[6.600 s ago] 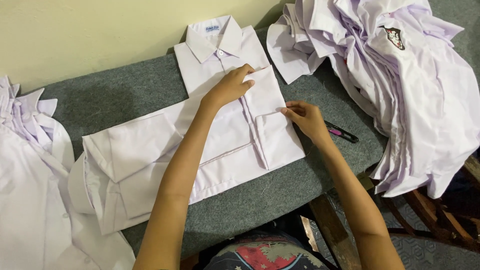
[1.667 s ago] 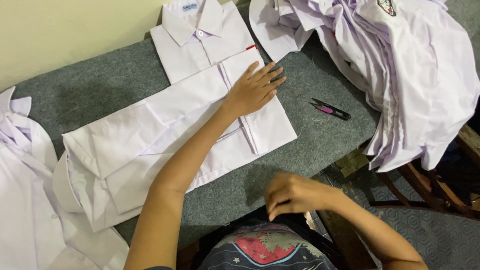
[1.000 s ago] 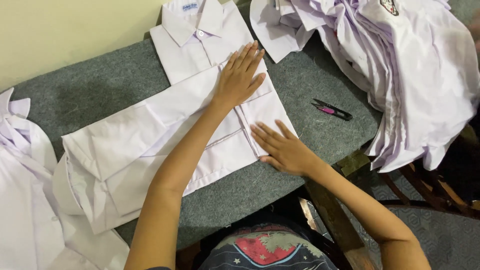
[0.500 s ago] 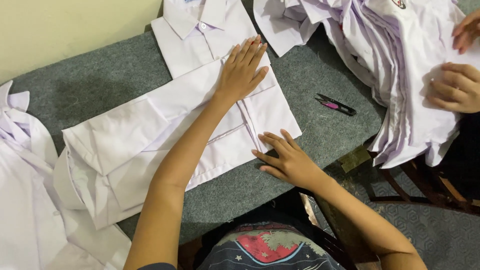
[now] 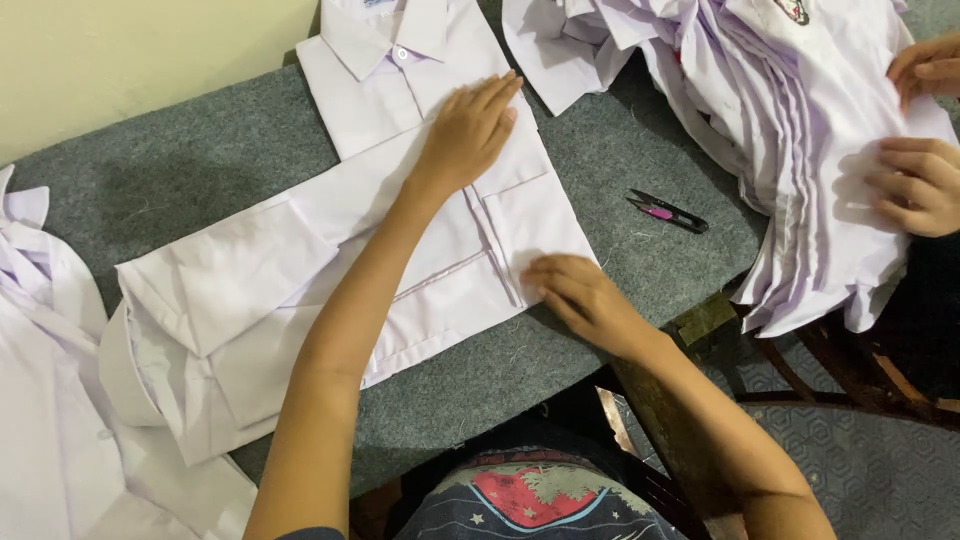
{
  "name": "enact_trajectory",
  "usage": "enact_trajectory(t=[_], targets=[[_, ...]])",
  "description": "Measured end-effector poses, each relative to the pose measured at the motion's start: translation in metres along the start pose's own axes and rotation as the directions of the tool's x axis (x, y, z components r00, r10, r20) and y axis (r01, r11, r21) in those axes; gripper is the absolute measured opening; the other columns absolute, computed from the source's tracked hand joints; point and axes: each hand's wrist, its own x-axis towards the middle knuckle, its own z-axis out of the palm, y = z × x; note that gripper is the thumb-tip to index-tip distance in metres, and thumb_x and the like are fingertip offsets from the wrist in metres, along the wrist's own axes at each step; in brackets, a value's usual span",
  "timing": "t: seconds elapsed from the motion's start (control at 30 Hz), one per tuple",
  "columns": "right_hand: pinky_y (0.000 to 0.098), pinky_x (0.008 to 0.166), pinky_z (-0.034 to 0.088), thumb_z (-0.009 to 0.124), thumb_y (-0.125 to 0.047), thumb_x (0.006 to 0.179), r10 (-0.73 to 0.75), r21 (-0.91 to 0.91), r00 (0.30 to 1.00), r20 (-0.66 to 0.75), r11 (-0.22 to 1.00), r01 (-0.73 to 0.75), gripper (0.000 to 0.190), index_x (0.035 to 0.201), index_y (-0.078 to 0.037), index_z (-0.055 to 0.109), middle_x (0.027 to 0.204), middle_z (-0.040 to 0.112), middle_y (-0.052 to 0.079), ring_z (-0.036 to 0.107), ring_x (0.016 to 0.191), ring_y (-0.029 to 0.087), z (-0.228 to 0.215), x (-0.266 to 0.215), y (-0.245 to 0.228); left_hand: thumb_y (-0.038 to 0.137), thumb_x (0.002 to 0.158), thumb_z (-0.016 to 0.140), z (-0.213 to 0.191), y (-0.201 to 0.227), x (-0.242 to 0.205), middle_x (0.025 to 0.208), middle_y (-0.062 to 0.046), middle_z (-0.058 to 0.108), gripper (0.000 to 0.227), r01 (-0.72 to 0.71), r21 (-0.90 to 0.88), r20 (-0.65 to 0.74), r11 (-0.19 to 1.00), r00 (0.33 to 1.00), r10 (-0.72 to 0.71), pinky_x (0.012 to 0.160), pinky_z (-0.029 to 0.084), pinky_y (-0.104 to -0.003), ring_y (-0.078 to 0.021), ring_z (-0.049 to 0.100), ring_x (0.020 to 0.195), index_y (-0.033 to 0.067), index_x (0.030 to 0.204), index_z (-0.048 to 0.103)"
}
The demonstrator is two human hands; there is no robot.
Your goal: A person is meticulously folding a white button-down shirt on a work table in a factory setting, smoothing out wrinkles and carefully aligning the sleeves and body.
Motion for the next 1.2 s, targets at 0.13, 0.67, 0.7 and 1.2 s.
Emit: enact_trajectory(t=[0.13,0.67,0.7,1.2], targets=[[0.044,0.112,0.05,0.054,0.01,0.097,-0.049,-0.16,0.994,-0.099,0.986,0.033,0.032,0.128,0.002,0.063,0.133,0.066,0.016,0.061,0.13,0.031,-0.003,0.04,0.022,0.022,0.111,0.036,0.001,-0.005,0.002,0.15,-0.017,0.054,0.043,-0.067,-0.15,-0.155,0.986,0.987,0.044,0.119,0.035,-0.045,-0.0315,0.048,0.14,0.0031,0.147,0.05],[0.048,0.129,0.004,0.013,-0.051,0.11,0.42,-0.43,0.906,-0.04,0.812,-0.395,0.07,0.165,-0.01,0.001,0.174,0.001,0.009,-0.001,0.161,0.025,0.019,0.069,0.058,0.038,0.115,0.028,0.029,0.003,-0.01,0.17,-0.007,0.021,0.057,-0.134,0.464,0.021,0.876,0.99,0.14,0.125,0.025,-0.042,-0.017,0.022,0.157,0.0096,0.164,0.024],[0.0476,0.129,0.002,0.011,-0.051,0.11,0.416,-0.467,0.909,-0.036,0.797,-0.383,0.069,0.165,-0.011,0.001,0.174,0.0,0.008,-0.001,0.161,0.024,0.021,0.064,0.058,0.038,0.115,0.026,0.029,0.004,-0.012,0.17,-0.006,0.022,0.057,-0.13,0.456,0.027,0.881,0.991,0.132,0.125,0.024,-0.042,-0.0167,0.022,0.157,0.0097,0.164,0.024],[0.0432,0.128,0.012,0.019,-0.047,0.112,0.309,-0.585,0.951,0.015,0.774,-0.242,0.069,0.164,-0.003,0.011,0.172,0.013,0.013,0.011,0.16,0.025,0.017,-0.011,0.031,0.038,0.113,0.018,0.035,0.002,-0.008,0.171,-0.006,0.015,0.059,-0.066,0.352,0.112,0.934,0.993,0.028,0.127,0.018,-0.042,-0.016,0.02,0.158,0.0085,0.164,0.018]])
